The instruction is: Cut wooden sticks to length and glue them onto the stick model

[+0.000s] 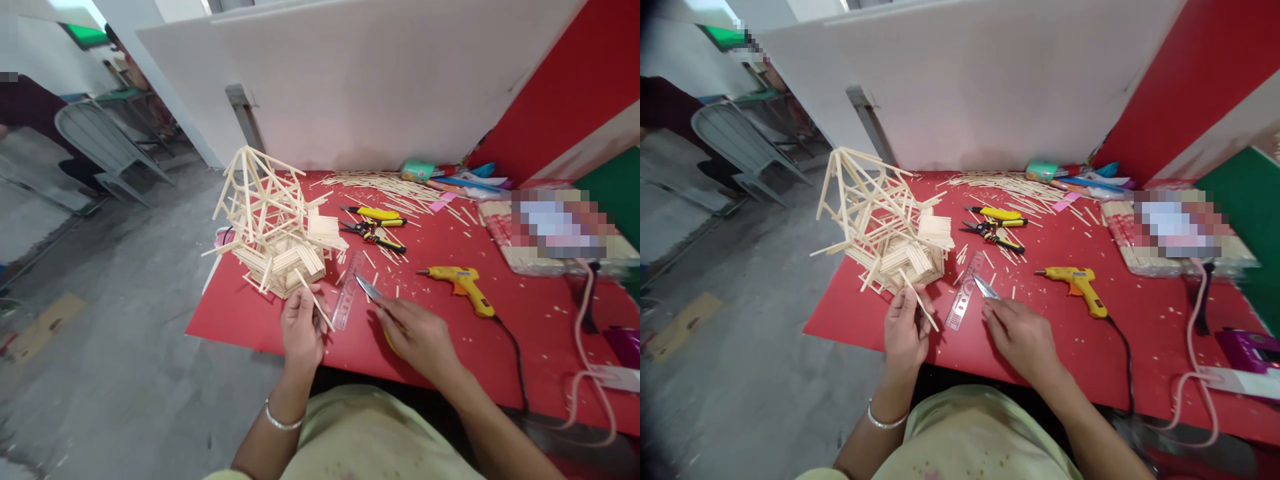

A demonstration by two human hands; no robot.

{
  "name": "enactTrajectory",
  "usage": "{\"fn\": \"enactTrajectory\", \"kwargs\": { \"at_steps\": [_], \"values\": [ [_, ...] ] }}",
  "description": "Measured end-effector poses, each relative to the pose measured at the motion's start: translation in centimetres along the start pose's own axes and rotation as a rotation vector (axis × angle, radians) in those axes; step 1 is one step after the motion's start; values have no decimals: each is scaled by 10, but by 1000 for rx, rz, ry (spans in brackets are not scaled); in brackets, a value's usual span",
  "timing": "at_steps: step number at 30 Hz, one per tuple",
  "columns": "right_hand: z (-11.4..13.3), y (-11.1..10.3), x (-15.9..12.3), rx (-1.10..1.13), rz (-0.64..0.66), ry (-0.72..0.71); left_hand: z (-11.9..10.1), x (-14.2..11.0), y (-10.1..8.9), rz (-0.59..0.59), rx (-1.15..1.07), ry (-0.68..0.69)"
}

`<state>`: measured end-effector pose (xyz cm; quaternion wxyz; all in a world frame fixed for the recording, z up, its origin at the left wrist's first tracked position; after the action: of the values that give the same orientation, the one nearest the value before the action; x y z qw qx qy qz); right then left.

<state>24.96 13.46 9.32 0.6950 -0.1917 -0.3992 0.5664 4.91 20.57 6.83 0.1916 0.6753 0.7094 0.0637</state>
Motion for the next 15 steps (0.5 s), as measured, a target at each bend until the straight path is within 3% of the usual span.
{"fn": "enactTrajectory", "kwargs": {
  "at_steps": [5, 15],
  "values": [
    [-49, 1, -22, -315, 197, 203, -2, 2, -8, -14, 32, 43],
    [-53, 15, -32, -390, 359, 231, 0, 3, -17, -24, -35, 4]
  ]
}}
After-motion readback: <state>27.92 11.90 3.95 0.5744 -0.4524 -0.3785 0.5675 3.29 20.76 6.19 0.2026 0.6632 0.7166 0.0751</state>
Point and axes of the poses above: each hand's wrist, its own x-axis towards the middle knuckle, its own y-axis out of the palm, z = x × y, the point moved 9 cm from there along x, towards the middle knuckle, and after that the axes turned 12 degrees about x, right-handed, at the moved point
